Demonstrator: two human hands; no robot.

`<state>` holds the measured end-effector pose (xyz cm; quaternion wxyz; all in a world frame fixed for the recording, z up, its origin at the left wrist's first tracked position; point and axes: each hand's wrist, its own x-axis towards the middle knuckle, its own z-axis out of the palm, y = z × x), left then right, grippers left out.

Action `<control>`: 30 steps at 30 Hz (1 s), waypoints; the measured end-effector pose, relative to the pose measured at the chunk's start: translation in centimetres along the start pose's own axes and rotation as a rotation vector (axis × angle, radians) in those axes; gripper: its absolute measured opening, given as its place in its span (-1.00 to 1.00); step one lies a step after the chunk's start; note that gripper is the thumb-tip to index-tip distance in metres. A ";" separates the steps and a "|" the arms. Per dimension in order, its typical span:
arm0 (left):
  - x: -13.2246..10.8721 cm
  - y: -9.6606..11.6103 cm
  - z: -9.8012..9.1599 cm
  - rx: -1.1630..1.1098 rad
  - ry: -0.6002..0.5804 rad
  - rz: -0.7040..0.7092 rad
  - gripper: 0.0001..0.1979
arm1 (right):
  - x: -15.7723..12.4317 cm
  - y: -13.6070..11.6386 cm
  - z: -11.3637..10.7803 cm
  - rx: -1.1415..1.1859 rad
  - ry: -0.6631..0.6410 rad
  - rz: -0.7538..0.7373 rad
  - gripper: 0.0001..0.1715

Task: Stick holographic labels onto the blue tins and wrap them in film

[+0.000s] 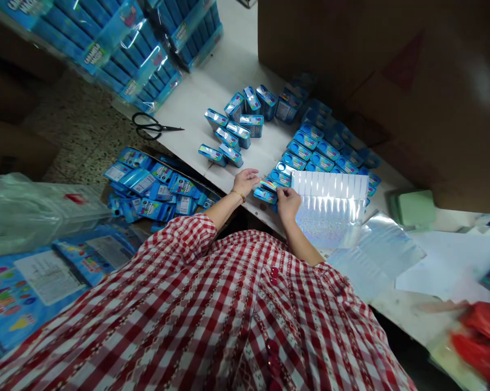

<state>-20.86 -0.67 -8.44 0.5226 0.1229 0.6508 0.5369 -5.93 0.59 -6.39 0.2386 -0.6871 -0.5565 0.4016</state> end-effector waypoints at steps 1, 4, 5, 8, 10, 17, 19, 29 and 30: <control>0.2 0.0 0.1 0.002 0.001 -0.003 -0.72 | 0.2 -0.2 0.0 -0.027 0.003 -0.006 -0.67; 0.7 -0.2 0.0 0.007 0.016 -0.009 -0.74 | 0.4 -0.6 -0.1 -0.103 -0.009 -0.031 -0.70; 0.7 -0.3 -0.1 0.006 0.017 -0.013 -0.74 | 0.4 -0.7 0.0 -0.128 -0.018 -0.038 -0.71; 1.0 -0.8 -0.2 0.007 0.005 -0.028 -0.73 | 0.4 -0.7 0.1 -0.212 -0.037 -0.050 -0.72; 1.1 -1.2 -0.1 0.010 -0.002 -0.043 -0.70 | 0.5 -0.8 0.2 -0.283 -0.054 -0.045 -0.72; 1.5 -2.3 0.6 0.056 -0.026 -0.106 -0.64 | 0.2 -1.5 -0.7 -0.600 -0.154 -0.063 -0.66; 1.8 -2.2 0.3 0.116 0.021 -0.110 -0.68 | -0.3 -1.5 -1.1 -0.711 -0.227 -0.187 -0.61; -0.2 1.2 3.2 0.540 -0.046 0.437 -0.83 | 2.5 2.3 -9.8 -0.588 0.036 -0.331 -0.53; -0.8 1.4 4.1 0.591 -0.114 0.460 -0.82 | 3.6 3.4 -12.0 -0.531 0.186 -0.287 -0.52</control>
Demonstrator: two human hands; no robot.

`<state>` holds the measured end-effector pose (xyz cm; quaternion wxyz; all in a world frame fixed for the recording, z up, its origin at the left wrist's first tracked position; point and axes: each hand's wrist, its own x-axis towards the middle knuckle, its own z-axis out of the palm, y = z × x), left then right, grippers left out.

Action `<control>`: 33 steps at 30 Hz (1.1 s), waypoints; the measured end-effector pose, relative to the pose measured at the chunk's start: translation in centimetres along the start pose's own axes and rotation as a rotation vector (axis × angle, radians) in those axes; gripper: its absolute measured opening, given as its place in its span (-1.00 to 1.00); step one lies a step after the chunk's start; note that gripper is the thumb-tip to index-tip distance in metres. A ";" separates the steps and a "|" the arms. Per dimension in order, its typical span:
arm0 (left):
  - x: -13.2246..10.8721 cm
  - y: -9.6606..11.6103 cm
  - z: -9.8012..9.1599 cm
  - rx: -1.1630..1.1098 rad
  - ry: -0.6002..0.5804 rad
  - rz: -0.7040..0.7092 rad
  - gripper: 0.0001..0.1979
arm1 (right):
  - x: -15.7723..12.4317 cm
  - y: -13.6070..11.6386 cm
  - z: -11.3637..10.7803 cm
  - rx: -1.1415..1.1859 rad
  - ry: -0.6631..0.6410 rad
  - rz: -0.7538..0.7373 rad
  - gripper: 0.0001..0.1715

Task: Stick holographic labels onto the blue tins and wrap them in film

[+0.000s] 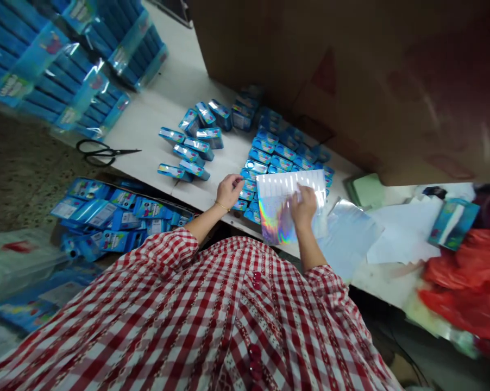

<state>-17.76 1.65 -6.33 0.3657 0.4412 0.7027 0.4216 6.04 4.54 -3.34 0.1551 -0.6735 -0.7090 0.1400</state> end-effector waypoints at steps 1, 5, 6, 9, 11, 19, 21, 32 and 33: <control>-0.3 0.8 0.7 0.043 -0.071 0.026 -0.81 | 0.9 2.3 -0.9 0.013 0.105 0.092 -0.51; -1.3 2.5 3.1 0.209 -0.278 0.057 -0.71 | 3.9 8.9 -2.5 0.062 0.061 0.253 -0.48; -1.4 2.6 3.6 0.226 -0.299 0.058 -0.68 | 4.4 9.7 -2.4 0.110 0.043 0.270 -0.49; -1.7 2.4 4.6 0.167 -0.301 0.022 -0.52 | 4.7 10.5 -2.4 0.414 0.045 0.353 -0.54; -1.7 2.2 5.0 0.032 -0.268 -0.063 -0.38 | 4.3 10.6 -2.9 0.697 0.024 0.422 -0.60; -1.3 5.2 5.7 -0.482 -0.291 -0.163 -0.12 | 2.6 10.5 -7.8 1.128 0.155 0.453 -0.62; -0.7 6.6 5.5 -0.494 -0.256 -0.093 -0.16 | 2.0 10.1 -8.7 1.124 0.112 0.394 -0.47; -0.1 9.9 2.5 -0.496 -0.215 -0.015 -0.64 | -0.6 8.4 -9.3 1.090 0.321 0.385 -0.28; -0.4 10.1 2.2 -0.480 -0.270 -0.016 -0.64 | -0.7 8.3 -9.6 1.105 0.307 0.408 -0.36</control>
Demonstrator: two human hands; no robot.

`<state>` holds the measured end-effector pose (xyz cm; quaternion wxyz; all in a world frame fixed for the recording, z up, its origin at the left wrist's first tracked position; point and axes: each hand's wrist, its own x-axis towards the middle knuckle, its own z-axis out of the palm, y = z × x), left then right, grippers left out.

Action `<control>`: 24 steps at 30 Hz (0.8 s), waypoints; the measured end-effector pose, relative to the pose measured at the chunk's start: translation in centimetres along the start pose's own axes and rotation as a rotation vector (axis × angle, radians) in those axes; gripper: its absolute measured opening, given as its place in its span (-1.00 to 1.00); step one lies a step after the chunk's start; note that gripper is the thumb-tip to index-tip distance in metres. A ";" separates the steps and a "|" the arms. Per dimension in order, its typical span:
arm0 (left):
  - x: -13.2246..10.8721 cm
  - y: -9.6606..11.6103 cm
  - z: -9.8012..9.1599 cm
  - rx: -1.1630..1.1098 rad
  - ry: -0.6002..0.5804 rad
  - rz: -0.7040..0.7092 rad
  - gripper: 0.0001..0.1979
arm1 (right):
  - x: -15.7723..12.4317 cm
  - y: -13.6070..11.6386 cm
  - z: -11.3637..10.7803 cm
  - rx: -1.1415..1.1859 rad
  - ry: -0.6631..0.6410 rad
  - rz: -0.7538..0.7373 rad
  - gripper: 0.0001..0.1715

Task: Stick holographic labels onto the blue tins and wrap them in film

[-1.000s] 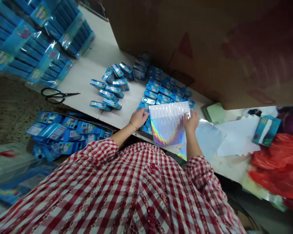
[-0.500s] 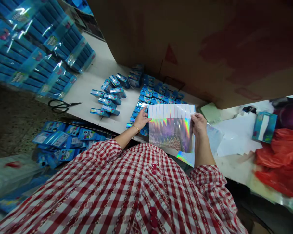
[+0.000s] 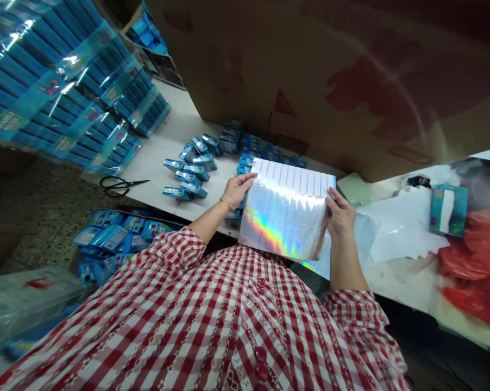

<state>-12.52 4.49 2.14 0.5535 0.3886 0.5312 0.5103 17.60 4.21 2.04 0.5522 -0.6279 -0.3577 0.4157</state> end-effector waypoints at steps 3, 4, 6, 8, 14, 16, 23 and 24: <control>-0.8 0.7 -0.4 0.070 -0.146 -0.001 -0.51 | -0.7 -1.1 -0.7 -0.023 -0.102 0.075 -0.37; -1.0 0.8 -0.5 0.080 -0.157 0.009 -0.46 | -1.0 -1.4 -1.0 -0.040 -0.141 0.081 -0.34; -1.4 1.1 -0.5 0.056 -0.131 0.020 -0.42 | -1.5 -2.0 -1.6 -0.069 -0.201 0.057 -0.30; -1.5 1.5 -0.4 -0.008 -0.113 0.011 -0.41 | -2.0 -2.6 -2.1 -0.078 -0.238 0.032 -0.33; -2.0 3.8 -0.1 0.031 -0.172 0.103 -0.46 | -2.8 -4.9 -2.9 -0.083 -0.310 0.069 -0.34; -2.2 4.8 0.0 0.155 -0.169 0.181 -0.51 | -2.7 -5.4 -3.0 -0.060 -0.277 0.049 -0.34; -3.3 6.7 0.7 0.409 -0.184 0.342 -0.47 | -2.2 -5.1 -3.1 -0.016 -0.121 -0.059 -0.45; -3.3 6.6 0.8 0.423 -0.185 0.350 -0.49 | -2.2 -5.1 -3.0 0.002 -0.115 -0.052 -0.45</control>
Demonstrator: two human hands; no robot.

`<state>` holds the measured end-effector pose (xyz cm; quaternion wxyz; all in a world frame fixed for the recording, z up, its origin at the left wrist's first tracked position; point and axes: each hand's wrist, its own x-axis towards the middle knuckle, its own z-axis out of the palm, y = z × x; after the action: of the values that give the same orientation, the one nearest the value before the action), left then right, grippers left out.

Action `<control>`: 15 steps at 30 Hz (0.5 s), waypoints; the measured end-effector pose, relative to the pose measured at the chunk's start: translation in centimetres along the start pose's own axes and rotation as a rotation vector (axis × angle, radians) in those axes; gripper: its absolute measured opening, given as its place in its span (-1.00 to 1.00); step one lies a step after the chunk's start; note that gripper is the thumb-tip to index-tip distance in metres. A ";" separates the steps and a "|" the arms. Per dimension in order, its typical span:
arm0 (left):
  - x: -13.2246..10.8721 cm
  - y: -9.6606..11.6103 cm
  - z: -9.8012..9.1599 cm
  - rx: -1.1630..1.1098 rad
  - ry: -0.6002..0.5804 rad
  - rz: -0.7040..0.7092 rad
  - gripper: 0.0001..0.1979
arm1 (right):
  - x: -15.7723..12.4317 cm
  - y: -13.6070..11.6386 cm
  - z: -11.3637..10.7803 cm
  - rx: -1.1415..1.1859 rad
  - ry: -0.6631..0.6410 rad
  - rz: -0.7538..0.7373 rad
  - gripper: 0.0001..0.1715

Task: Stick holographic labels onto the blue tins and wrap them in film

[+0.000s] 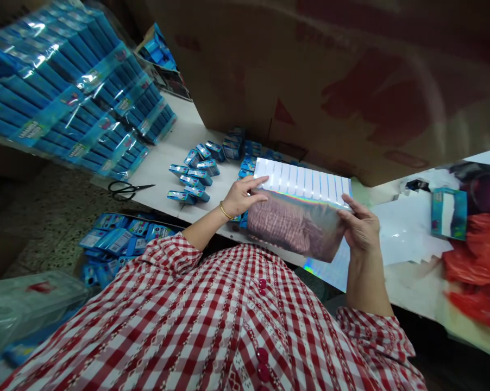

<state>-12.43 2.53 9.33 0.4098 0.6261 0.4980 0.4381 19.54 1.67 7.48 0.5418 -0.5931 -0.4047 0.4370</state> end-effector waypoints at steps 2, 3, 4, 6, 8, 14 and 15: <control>0.1 -0.2 0.1 0.041 0.002 0.028 -0.58 | -0.1 0.0 0.3 0.038 0.019 0.018 -0.46; 0.2 -0.3 0.2 0.074 0.006 0.051 -0.62 | -0.2 0.1 0.5 0.048 0.030 0.023 -0.47; 0.2 -0.5 0.1 0.114 0.010 0.076 -0.67 | -0.3 0.1 0.6 0.051 0.041 0.027 -0.48; 0.4 -0.9 0.0 0.211 0.012 0.127 -0.74 | -0.4 0.5 0.8 0.037 0.060 0.029 -0.47; 0.4 -1.2 -0.1 0.313 0.011 0.182 -0.79 | -0.6 0.9 0.6 -0.004 0.066 0.020 -0.46; 0.1 -0.4 -0.1 0.564 0.078 0.316 -0.82 | -2.2 -1.3 1.5 -0.689 0.066 -0.433 -0.59; 0.1 0.0 0.0 0.594 0.072 0.327 -0.81 | -2.6 -2.2 2.5 -0.809 0.037 -0.541 -0.58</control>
<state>-12.45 2.58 9.38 0.1161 0.7738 0.5110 0.3557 16.40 0.09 9.77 0.3692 -0.6373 -0.6720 0.0774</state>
